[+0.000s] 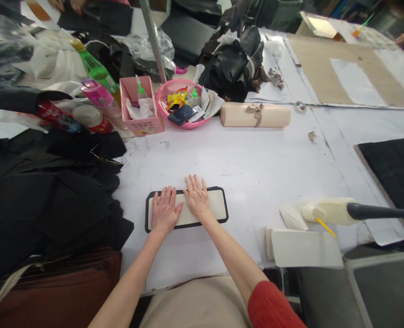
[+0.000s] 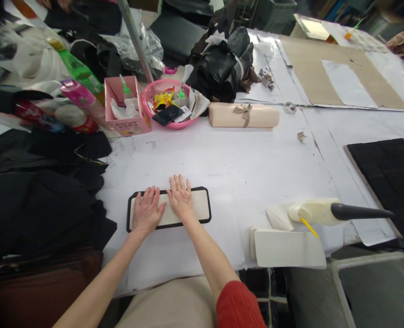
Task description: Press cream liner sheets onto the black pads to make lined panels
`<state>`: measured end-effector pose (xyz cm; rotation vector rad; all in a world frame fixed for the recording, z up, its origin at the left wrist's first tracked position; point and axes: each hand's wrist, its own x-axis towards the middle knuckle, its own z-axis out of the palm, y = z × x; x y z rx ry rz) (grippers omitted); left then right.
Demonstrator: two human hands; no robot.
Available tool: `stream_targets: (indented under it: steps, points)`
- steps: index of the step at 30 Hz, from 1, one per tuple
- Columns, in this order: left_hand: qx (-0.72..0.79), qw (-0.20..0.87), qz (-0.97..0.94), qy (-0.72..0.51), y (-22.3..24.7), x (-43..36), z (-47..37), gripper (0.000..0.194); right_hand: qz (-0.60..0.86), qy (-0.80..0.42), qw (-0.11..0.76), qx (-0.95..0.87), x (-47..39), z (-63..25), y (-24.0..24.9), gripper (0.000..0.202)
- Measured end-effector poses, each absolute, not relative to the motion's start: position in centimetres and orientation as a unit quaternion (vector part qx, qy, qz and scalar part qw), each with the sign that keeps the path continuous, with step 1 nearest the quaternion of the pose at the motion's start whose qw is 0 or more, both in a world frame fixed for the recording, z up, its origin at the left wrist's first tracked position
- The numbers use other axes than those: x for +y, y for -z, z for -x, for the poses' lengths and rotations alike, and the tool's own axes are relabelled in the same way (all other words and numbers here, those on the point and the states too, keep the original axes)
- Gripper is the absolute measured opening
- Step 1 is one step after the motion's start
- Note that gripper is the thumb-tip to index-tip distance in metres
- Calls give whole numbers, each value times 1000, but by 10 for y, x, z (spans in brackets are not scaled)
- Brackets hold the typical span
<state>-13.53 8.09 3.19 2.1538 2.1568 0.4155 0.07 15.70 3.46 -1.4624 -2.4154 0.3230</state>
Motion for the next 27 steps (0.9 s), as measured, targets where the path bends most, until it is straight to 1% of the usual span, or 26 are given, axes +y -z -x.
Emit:
stream_targets:
  steps: [9, 12, 15, 18, 21, 24, 27]
  points:
    - [708, 54, -691, -135, -30, 85, 137, 63, 506, -119, 161, -839, 158, -4, -37, 46]
    - [719, 44, -677, -148, -41, 90, 125, 63, 525, -117, 193, -820, 156, -16, -49, 44]
    - [700, 33, -693, -166, -54, 104, 99, 59, 575, -100, 213, -783, 153, -32, -58, 44]
    - [666, 49, -728, -151, -57, 122, 74, 54, 596, -91, 178, -777, 152, -43, -55, 45]
    - [649, 72, -747, -124, -48, 134, 62, 53, 580, -94, 145, -796, 153, -48, -44, 50]
    - [650, 85, -747, -110, -41, 135, 63, 52, 571, -103, 141, -803, 152, -49, -37, 54]
    - [658, 94, -741, -97, -42, 134, 64, 52, 571, -115, 139, -801, 151, -51, -36, 54]
